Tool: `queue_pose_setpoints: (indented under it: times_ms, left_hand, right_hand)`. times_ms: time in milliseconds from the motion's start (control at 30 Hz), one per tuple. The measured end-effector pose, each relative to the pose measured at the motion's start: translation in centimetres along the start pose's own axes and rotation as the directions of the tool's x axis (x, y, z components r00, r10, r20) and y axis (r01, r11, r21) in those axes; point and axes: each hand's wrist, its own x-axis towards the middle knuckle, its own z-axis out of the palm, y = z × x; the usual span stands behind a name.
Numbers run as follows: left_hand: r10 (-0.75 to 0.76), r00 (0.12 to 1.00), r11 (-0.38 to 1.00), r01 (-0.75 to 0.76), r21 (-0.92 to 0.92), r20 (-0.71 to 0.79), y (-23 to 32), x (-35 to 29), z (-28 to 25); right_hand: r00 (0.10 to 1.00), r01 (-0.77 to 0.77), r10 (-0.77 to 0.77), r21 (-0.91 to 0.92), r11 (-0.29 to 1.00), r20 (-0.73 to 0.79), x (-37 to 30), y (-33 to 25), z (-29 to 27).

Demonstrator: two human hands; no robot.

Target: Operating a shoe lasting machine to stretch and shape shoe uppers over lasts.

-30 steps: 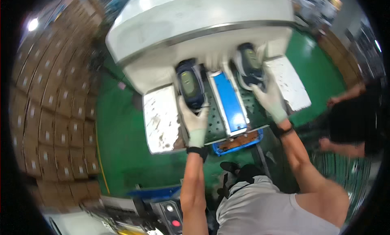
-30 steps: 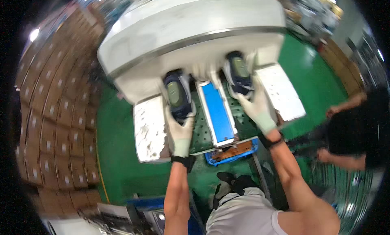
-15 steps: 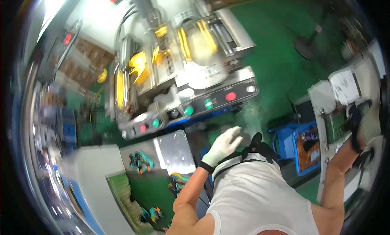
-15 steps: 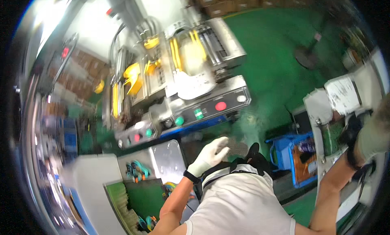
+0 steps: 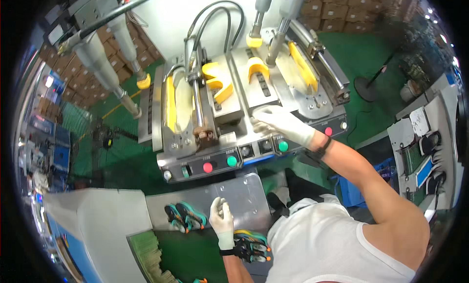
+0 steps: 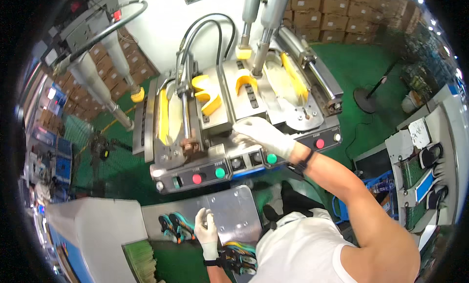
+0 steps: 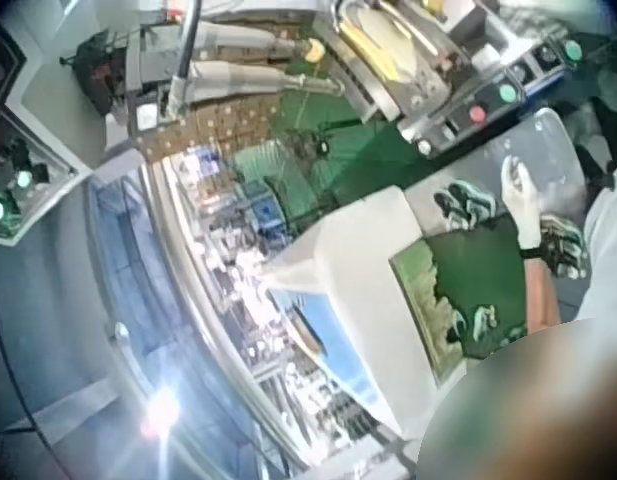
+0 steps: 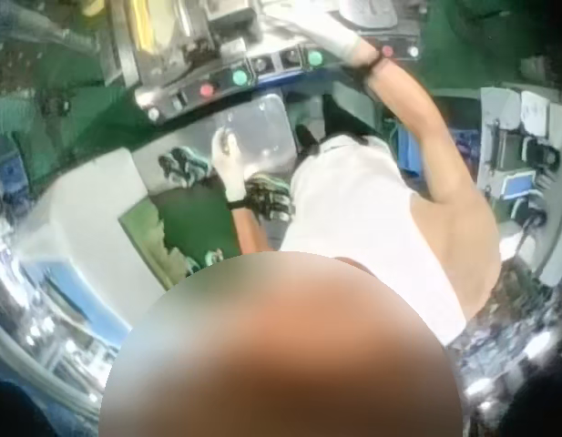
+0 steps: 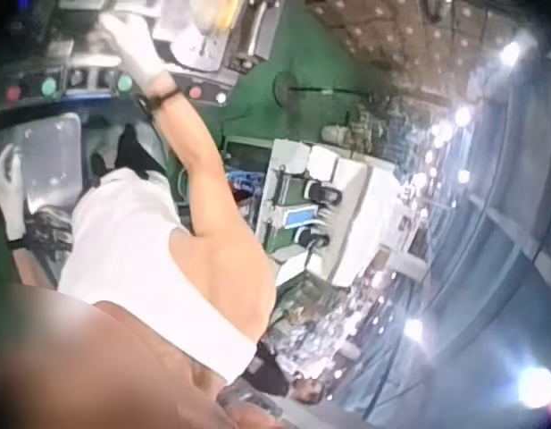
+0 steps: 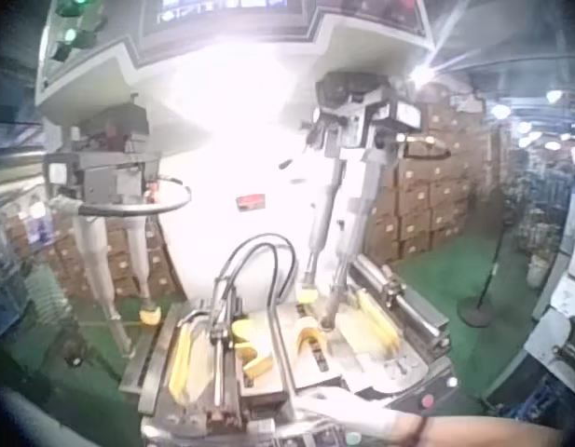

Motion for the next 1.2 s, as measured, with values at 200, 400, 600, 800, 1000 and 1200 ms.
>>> queue_pose_setpoints:
  times_ms: [200,400,600,800,1000,1200]
  left_hand:
    - [0.177,0.972,0.984,-0.173,-0.038,0.156,5.2,3.9,5.0]
    - [0.011,0.991,0.993,0.006,-0.122,0.131,0.2,1.1,5.1]
    - [-0.062,0.956,0.989,0.098,-0.111,0.288,-1.4,1.3,6.4]
    - [0.425,0.88,0.904,-0.424,-0.054,0.214,9.8,6.7,7.9]
    - [0.391,0.909,0.916,-0.4,-0.039,-0.146,12.3,5.8,3.2]
    - [0.035,0.939,0.992,-0.073,-0.098,-0.343,4.8,0.5,-0.6]
  right_hand:
    - [0.684,0.034,-0.665,-0.898,0.438,-0.299,21.8,0.8,-0.7]
    - [0.921,0.249,-0.378,-0.885,0.394,0.091,15.1,-3.3,-0.1]
    - [0.932,0.15,-0.343,-0.74,0.655,-0.115,-5.2,-8.5,-8.9]
    - [0.951,0.133,-0.308,-0.931,0.339,0.024,-1.4,-5.8,-6.8]
    - [0.895,0.412,-0.346,-0.817,0.404,0.28,9.8,-9.4,4.5]
    - [0.837,0.502,-0.296,-0.861,0.079,0.46,27.0,-9.7,12.7]
